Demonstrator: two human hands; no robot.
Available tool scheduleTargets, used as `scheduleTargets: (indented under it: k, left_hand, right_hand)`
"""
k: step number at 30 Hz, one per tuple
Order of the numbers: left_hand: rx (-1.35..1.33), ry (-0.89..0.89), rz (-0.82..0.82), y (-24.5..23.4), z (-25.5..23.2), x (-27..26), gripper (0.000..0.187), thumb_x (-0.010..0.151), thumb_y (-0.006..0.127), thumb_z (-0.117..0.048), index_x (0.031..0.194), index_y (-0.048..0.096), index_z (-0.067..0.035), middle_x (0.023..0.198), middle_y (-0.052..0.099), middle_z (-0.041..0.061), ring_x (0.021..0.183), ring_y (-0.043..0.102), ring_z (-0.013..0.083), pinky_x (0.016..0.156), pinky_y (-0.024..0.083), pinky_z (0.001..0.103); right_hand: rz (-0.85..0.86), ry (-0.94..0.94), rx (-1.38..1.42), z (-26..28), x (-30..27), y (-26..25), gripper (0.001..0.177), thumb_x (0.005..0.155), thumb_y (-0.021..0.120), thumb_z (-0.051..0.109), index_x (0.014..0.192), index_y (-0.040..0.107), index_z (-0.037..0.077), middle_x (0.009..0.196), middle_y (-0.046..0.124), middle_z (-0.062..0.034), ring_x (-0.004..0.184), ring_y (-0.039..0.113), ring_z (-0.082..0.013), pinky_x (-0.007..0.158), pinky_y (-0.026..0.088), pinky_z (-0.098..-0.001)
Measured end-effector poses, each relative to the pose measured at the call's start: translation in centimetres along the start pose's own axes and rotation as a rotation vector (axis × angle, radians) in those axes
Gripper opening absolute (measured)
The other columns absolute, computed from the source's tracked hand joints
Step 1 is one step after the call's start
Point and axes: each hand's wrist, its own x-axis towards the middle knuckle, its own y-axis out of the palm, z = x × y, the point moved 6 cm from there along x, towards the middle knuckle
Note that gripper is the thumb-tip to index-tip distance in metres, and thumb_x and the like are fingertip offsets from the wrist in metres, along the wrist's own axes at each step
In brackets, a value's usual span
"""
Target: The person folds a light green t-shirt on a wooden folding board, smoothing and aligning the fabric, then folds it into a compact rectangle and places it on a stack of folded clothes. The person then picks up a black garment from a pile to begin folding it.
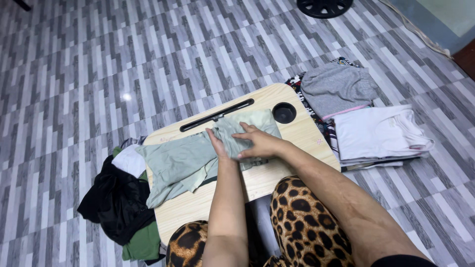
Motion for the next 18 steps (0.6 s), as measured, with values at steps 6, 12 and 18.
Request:
scheduleTargets:
  k: [6,12,18]
  left_hand:
    - [0.117,-0.281,-0.129,-5.1,0.1,-0.3,0.038,0.094,0.065,-0.022,0.127,0.061,-0.004,0.115,0.071,0.014,0.102,0.071,0.0315,0.091,0.058,0.048]
    - [0.784,-0.252,-0.27,-6.1,-0.8,0.9,0.039,0.078,0.059,0.013,0.116,0.063,0.007,0.096,0.07,0.022,0.079,0.071,0.0356,0.065,0.06,0.048]
    - [1.078,-0.327,-0.151,-3.4,-3.8,1.6,0.041,0.08,0.061,0.011,0.121,0.064,0.008,0.096,0.071,0.019,0.083,0.072,0.0343,0.067,0.062,0.047]
  right_hand:
    - [-0.136,0.157,0.12,-1.1,3.0,-0.4,0.066,0.092,0.068,0.04,0.151,0.05,0.018,0.161,0.037,-0.0201,0.135,0.052,-0.0394,0.112,0.042,-0.0448]
    - [-0.36,0.059,0.213,-1.3,5.5,-1.2,0.055,0.09,0.072,0.032,0.139,0.061,0.009,0.139,0.065,-0.0169,0.121,0.066,-0.0308,0.1,0.052,-0.0382]
    - [-0.38,0.259,0.322,-2.4,5.1,-0.2,0.054,0.092,0.069,0.035,0.139,0.061,0.011,0.132,0.069,-0.0153,0.112,0.071,-0.0327,0.098,0.054,-0.0377]
